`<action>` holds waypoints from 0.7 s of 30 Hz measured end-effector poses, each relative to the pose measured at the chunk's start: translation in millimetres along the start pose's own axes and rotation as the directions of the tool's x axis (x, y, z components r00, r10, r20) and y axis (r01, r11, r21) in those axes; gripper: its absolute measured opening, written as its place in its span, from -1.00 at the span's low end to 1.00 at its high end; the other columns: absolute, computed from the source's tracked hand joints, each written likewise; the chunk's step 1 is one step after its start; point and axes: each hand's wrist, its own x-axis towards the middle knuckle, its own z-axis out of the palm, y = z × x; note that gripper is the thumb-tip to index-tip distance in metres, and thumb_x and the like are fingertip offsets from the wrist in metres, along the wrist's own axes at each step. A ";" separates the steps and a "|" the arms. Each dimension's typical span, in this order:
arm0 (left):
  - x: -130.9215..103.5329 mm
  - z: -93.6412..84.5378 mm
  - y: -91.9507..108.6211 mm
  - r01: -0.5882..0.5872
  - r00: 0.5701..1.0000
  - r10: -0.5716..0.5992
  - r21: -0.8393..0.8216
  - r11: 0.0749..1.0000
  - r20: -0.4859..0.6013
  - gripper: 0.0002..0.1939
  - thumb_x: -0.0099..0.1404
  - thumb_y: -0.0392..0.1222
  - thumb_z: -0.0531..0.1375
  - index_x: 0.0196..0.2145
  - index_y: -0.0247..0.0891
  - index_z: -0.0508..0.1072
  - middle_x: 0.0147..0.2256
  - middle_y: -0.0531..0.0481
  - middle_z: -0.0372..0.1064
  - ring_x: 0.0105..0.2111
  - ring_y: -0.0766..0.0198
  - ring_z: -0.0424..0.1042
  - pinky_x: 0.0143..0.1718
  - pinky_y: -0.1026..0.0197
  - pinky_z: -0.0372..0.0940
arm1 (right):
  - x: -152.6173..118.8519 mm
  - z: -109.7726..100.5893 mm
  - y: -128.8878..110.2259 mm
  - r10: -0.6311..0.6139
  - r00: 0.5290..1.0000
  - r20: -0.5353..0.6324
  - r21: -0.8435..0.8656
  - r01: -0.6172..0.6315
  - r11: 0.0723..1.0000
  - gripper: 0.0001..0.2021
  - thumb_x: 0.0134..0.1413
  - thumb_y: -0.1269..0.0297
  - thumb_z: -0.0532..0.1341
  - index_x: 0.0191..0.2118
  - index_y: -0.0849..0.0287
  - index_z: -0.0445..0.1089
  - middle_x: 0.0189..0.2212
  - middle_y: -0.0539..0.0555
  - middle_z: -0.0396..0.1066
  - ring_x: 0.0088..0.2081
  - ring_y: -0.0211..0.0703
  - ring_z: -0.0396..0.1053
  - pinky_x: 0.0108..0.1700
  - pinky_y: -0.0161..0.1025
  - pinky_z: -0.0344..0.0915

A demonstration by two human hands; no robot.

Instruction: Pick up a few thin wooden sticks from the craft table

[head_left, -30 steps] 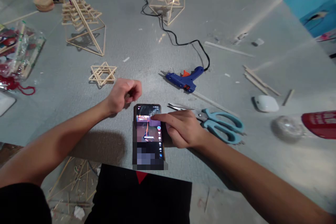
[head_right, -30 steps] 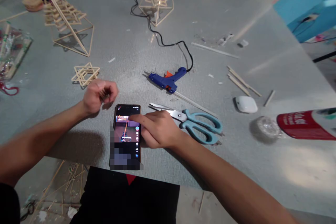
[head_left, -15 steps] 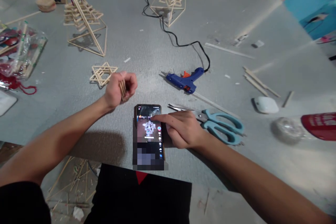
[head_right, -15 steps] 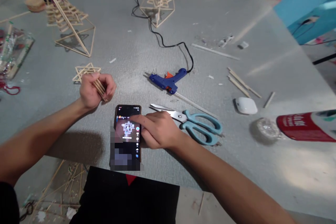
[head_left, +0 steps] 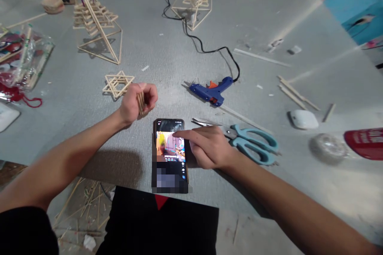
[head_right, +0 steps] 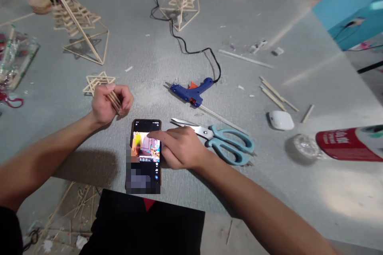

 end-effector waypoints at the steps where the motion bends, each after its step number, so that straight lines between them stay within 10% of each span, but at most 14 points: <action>1: -0.2 0.1 0.2 -0.005 1.000 0.005 -0.004 1.000 -0.008 -0.42 0.20 0.37 0.00 -0.63 -0.20 0.28 -0.76 0.06 0.06 -0.76 0.36 0.02 -0.76 0.24 -0.09 | 0.1 -0.1 -0.1 -0.003 1.000 0.001 0.000 0.003 1.000 -0.63 0.20 0.44 -0.05 -0.01 0.25 0.42 -0.54 -0.03 0.44 -0.59 -0.22 0.35 -0.51 -0.23 0.26; 21: -3.5 1.8 0.1 0.038 0.999 -0.038 0.003 0.999 0.026 -0.45 0.17 0.32 0.03 -0.63 -0.22 0.30 -0.75 0.07 0.07 -0.78 0.37 -0.01 -0.77 0.25 -0.12 | 0.4 -0.6 0.0 0.003 1.000 0.005 0.003 -0.003 1.000 -0.63 0.22 0.42 -0.06 -0.04 0.24 0.44 -0.55 -0.03 0.43 -0.58 -0.20 0.36 -0.50 -0.22 0.25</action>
